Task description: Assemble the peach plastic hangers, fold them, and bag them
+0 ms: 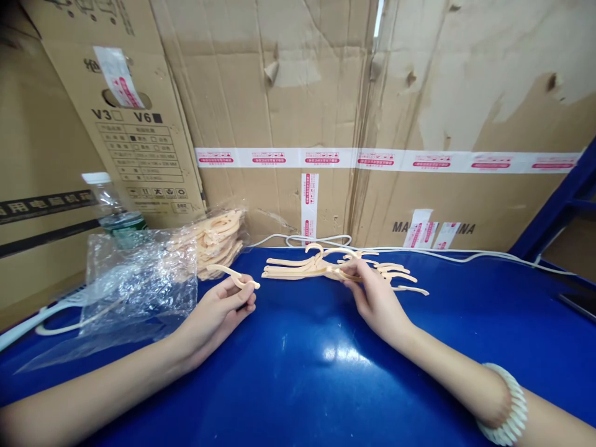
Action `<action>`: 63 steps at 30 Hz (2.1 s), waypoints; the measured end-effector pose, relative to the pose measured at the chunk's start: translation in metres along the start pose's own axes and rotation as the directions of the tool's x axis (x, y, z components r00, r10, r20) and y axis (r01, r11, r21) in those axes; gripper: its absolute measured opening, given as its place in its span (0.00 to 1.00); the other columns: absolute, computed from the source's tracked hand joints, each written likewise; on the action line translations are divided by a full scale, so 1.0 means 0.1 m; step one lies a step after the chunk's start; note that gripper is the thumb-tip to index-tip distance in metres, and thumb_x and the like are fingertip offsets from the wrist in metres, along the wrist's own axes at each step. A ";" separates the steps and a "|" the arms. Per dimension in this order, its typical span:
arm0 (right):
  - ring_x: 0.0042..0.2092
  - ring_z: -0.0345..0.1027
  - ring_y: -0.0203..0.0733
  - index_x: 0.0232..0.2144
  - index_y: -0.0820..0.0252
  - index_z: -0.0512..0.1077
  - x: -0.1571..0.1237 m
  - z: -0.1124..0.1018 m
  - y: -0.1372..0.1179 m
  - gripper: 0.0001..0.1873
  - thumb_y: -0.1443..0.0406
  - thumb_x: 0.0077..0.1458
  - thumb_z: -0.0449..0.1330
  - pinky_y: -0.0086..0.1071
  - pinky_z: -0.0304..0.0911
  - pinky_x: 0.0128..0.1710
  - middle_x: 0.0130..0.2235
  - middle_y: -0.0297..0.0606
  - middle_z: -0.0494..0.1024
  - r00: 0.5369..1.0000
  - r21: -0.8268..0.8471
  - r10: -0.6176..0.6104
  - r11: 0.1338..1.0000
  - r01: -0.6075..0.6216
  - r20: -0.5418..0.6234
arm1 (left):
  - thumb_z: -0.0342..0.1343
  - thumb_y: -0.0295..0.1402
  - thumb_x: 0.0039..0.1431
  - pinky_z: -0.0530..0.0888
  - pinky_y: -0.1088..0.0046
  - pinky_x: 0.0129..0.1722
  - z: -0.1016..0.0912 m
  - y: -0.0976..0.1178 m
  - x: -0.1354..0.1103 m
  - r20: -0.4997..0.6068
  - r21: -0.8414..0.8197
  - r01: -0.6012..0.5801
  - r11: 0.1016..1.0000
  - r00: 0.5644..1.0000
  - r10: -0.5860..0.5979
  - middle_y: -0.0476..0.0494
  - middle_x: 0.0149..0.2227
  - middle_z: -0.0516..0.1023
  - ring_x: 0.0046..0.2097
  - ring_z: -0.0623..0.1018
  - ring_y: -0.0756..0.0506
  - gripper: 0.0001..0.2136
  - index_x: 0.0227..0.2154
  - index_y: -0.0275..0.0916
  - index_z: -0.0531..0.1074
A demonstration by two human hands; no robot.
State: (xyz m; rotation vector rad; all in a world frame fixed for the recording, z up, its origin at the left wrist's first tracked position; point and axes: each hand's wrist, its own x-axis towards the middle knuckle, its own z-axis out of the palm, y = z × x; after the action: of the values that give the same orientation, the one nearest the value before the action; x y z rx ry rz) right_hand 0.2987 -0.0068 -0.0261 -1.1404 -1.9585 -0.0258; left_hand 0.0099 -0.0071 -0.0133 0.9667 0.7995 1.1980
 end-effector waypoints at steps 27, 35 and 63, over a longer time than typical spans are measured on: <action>0.35 0.70 0.43 0.37 0.54 0.65 -0.05 -0.10 -0.18 0.06 0.67 0.65 0.49 0.36 0.65 0.35 0.33 0.37 0.75 0.978 -0.065 -0.196 0.979 0.191 -0.077 | 0.64 0.29 0.48 0.70 0.65 0.42 0.06 0.09 -0.05 0.158 -0.006 0.051 0.999 0.986 -0.049 0.45 0.33 0.76 0.33 0.78 0.44 0.07 0.23 0.37 0.69; 0.44 0.73 0.50 0.48 0.50 0.68 -0.07 -0.09 -0.18 0.14 0.69 0.64 0.49 0.44 0.65 0.45 0.41 0.40 0.79 0.963 -0.097 -0.264 0.961 0.258 -0.057 | 0.62 0.28 0.51 0.68 0.71 0.36 0.04 0.06 -0.04 0.124 0.032 0.027 0.999 0.992 -0.031 0.46 0.31 0.76 0.29 0.74 0.49 0.08 0.23 0.36 0.68; 0.42 0.77 0.44 0.55 0.55 0.63 -0.13 0.00 -0.22 0.21 0.72 0.60 0.55 0.35 0.72 0.40 0.43 0.44 0.80 0.938 -0.139 -0.344 0.932 0.335 -0.047 | 0.63 0.21 0.39 0.68 0.79 0.27 0.05 -0.02 -0.04 -0.129 -0.006 -0.051 0.999 0.990 0.049 0.53 0.21 0.73 0.24 0.72 0.53 0.10 0.22 0.37 0.67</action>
State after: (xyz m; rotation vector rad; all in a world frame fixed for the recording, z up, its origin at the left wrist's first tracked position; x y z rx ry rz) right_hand 0.2862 -0.0286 -0.0264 -0.8539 -2.0924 -0.3776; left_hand 0.0141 -0.0115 -0.0132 0.9134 0.8748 1.3166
